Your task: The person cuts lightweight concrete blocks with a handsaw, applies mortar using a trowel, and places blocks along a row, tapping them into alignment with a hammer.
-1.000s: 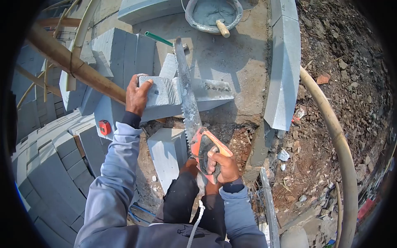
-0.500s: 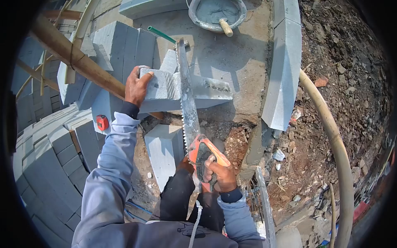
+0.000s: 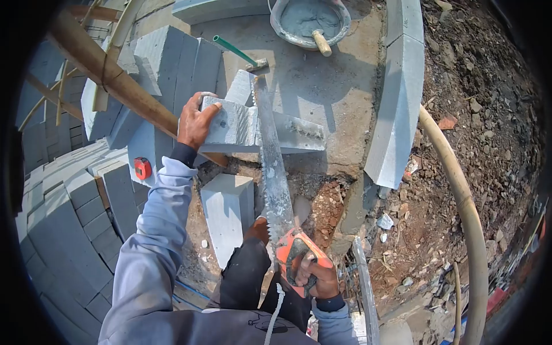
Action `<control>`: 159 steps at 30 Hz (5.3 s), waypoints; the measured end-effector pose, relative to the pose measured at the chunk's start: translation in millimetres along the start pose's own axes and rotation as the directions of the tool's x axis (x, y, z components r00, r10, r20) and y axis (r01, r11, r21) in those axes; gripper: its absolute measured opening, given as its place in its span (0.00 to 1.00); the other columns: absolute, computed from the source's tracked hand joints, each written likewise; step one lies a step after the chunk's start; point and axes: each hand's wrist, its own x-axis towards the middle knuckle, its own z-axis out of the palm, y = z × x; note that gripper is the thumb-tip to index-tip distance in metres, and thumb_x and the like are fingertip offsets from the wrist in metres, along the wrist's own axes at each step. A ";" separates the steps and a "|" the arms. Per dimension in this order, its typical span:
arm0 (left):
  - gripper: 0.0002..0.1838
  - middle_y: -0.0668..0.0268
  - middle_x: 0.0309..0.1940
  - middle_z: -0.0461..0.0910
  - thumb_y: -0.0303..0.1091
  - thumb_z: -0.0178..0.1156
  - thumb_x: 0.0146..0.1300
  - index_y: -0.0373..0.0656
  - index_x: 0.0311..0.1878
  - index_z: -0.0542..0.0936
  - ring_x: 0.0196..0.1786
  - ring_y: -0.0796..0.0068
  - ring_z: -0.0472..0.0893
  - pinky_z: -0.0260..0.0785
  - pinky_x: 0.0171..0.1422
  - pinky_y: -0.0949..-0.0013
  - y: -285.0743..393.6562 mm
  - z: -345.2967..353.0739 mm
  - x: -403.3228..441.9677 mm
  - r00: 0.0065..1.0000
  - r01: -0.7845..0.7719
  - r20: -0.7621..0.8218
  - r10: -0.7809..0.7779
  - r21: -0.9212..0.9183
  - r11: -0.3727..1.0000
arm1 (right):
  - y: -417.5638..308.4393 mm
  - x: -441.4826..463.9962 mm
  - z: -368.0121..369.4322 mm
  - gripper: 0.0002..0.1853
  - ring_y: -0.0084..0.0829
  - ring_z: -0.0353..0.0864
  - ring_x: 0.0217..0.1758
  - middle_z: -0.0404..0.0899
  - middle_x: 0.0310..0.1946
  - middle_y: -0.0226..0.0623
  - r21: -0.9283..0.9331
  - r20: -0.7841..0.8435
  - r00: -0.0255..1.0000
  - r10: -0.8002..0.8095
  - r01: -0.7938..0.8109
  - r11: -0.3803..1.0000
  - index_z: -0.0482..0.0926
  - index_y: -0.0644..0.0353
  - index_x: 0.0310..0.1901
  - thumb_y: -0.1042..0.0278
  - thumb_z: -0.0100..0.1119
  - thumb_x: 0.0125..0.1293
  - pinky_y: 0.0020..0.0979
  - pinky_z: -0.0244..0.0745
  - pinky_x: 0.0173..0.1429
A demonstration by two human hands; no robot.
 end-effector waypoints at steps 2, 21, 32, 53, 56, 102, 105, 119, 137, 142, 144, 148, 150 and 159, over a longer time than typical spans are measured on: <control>0.18 0.49 0.39 0.80 0.45 0.62 0.55 0.41 0.41 0.82 0.45 0.47 0.78 0.68 0.52 0.52 2.2 6.6 -3.5 0.999 0.044 -0.027 -0.044 -0.007 0.999 | -2.2 17.2 11.4 0.04 0.24 0.65 0.17 0.64 0.18 0.28 -0.052 -0.020 1.000 -0.022 0.021 0.998 0.71 0.59 0.39 0.73 0.55 0.64 0.29 0.62 0.22; 0.20 0.46 0.39 0.80 0.45 0.62 0.54 0.37 0.41 0.81 0.42 0.46 0.80 0.70 0.51 0.51 2.0 7.6 -7.4 0.992 0.110 -0.051 -0.113 -0.060 0.992 | 0.7 69.9 14.6 0.04 0.24 0.66 0.20 0.65 0.21 0.28 -0.009 0.026 0.998 -0.053 0.054 0.999 0.70 0.55 0.38 0.76 0.54 0.65 0.29 0.65 0.26; 0.25 0.49 0.49 0.78 0.48 0.60 0.54 0.40 0.50 0.79 0.56 0.45 0.74 0.54 0.60 0.29 15.6 21.6 -11.6 0.992 0.122 -0.050 -0.117 0.112 0.986 | 19.7 35.8 63.2 0.05 0.14 0.68 0.19 0.73 0.20 0.25 -0.544 -0.030 0.933 -0.358 0.285 0.789 0.76 0.63 0.36 0.74 0.61 0.62 0.21 0.63 0.24; 0.27 0.51 0.53 0.75 0.48 0.60 0.57 0.43 0.56 0.77 0.64 0.45 0.68 0.43 0.64 0.23 62.6 46.3 -8.6 0.986 0.150 0.046 -0.162 0.203 0.968 | 19.6 -19.6 43.5 0.13 0.20 0.73 0.29 0.74 0.24 0.32 -0.762 0.031 0.900 -0.434 0.302 0.573 0.75 0.66 0.47 0.74 0.62 0.60 0.27 0.71 0.35; 0.25 0.49 0.51 0.76 0.48 0.59 0.56 0.43 0.53 0.78 0.60 0.43 0.70 0.49 0.64 0.29 65.7 38.6 -13.4 0.986 0.149 0.043 -0.160 0.189 0.971 | -2.0 12.0 56.1 0.09 0.18 0.71 0.29 0.73 0.23 0.28 -0.775 0.145 0.867 -0.477 0.399 0.490 0.76 0.65 0.43 0.74 0.61 0.61 0.26 0.70 0.34; 0.17 0.49 0.39 0.79 0.42 0.61 0.58 0.41 0.45 0.80 0.43 0.49 0.78 0.68 0.52 0.54 18.4 21.5 -51.1 0.997 0.009 -0.074 -0.012 -0.036 0.999 | 5.3 4.1 86.5 0.13 0.34 0.81 0.31 0.80 0.29 0.43 -0.796 0.263 0.763 -0.590 0.517 0.315 0.78 0.63 0.45 0.75 0.63 0.57 0.31 0.74 0.39; 0.17 0.49 0.40 0.79 0.42 0.61 0.59 0.40 0.46 0.80 0.44 0.50 0.79 0.69 0.53 0.55 18.3 17.9 -43.3 0.997 0.031 -0.074 -0.033 -0.037 0.999 | 3.1 35.6 69.4 0.15 0.28 0.79 0.31 0.81 0.29 0.39 -0.760 0.224 0.858 -0.461 0.450 0.468 0.79 0.63 0.48 0.74 0.62 0.58 0.28 0.73 0.39; 0.17 0.65 0.38 0.80 0.39 0.60 0.64 0.36 0.49 0.78 0.40 0.74 0.78 0.69 0.48 0.71 23.4 22.7 -11.6 0.989 0.118 0.110 -0.097 -0.197 0.973 | 12.7 60.4 64.1 0.13 0.55 0.79 0.32 0.76 0.25 0.47 -0.766 0.103 0.680 -0.726 0.520 0.378 0.70 0.59 0.43 0.71 0.62 0.57 0.44 0.71 0.35; 0.16 0.51 0.42 0.79 0.40 0.59 0.59 0.37 0.43 0.79 0.46 0.47 0.77 0.67 0.55 0.56 35.5 24.6 -21.3 1.000 -0.010 0.003 0.010 -0.003 1.000 | 2.9 30.4 52.3 0.25 0.34 0.81 0.57 0.81 0.53 0.50 -0.684 0.106 0.656 -0.747 0.594 0.424 0.70 0.73 0.60 0.76 0.60 0.61 0.30 0.75 0.59; 0.17 0.53 0.44 0.77 0.42 0.59 0.59 0.39 0.44 0.80 0.50 0.49 0.74 0.64 0.57 0.55 33.0 21.3 -23.4 0.997 -0.072 0.037 0.070 0.058 0.996 | 11.4 44.7 62.6 0.25 0.35 0.82 0.55 0.82 0.50 0.49 -0.680 0.141 0.697 -0.703 0.584 0.443 0.72 0.69 0.60 0.75 0.61 0.60 0.30 0.75 0.57; 0.17 0.53 0.45 0.77 0.42 0.59 0.59 0.39 0.45 0.80 0.50 0.50 0.73 0.63 0.58 0.55 31.0 21.9 -25.4 1.000 -0.020 0.005 0.020 0.069 0.997 | 12.7 49.8 66.5 0.25 0.35 0.83 0.54 0.82 0.49 0.49 -0.668 0.095 0.772 -0.628 0.517 0.535 0.72 0.67 0.60 0.75 0.61 0.60 0.30 0.75 0.56; 0.18 0.51 0.43 0.77 0.43 0.60 0.57 0.40 0.45 0.79 0.49 0.48 0.74 0.64 0.56 0.54 28.4 21.8 -27.9 0.999 0.043 -0.006 -0.043 0.035 0.998 | -5.1 72.9 74.1 0.26 0.34 0.83 0.51 0.82 0.49 0.48 -0.662 0.137 0.788 -0.600 0.524 0.536 0.72 0.66 0.60 0.76 0.61 0.58 0.30 0.75 0.55; 0.18 0.50 0.43 0.78 0.43 0.61 0.57 0.40 0.44 0.79 0.49 0.47 0.75 0.65 0.56 0.54 27.6 19.0 -30.1 1.000 0.031 -0.003 -0.031 0.037 0.999 | -6.8 69.0 73.4 0.26 0.34 0.83 0.50 0.82 0.49 0.48 -0.669 0.121 0.815 -0.567 0.489 0.560 0.73 0.66 0.60 0.76 0.61 0.58 0.30 0.75 0.55; 0.18 0.52 0.43 0.78 0.43 0.61 0.56 0.41 0.45 0.79 0.50 0.48 0.74 0.64 0.57 0.54 29.3 18.2 -32.1 0.999 0.045 0.003 -0.045 0.034 0.998 | -1.6 38.7 67.3 0.23 0.24 0.79 0.47 0.83 0.45 0.42 -0.730 0.138 0.838 -0.528 0.446 0.518 0.75 0.65 0.58 0.77 0.61 0.59 0.26 0.72 0.51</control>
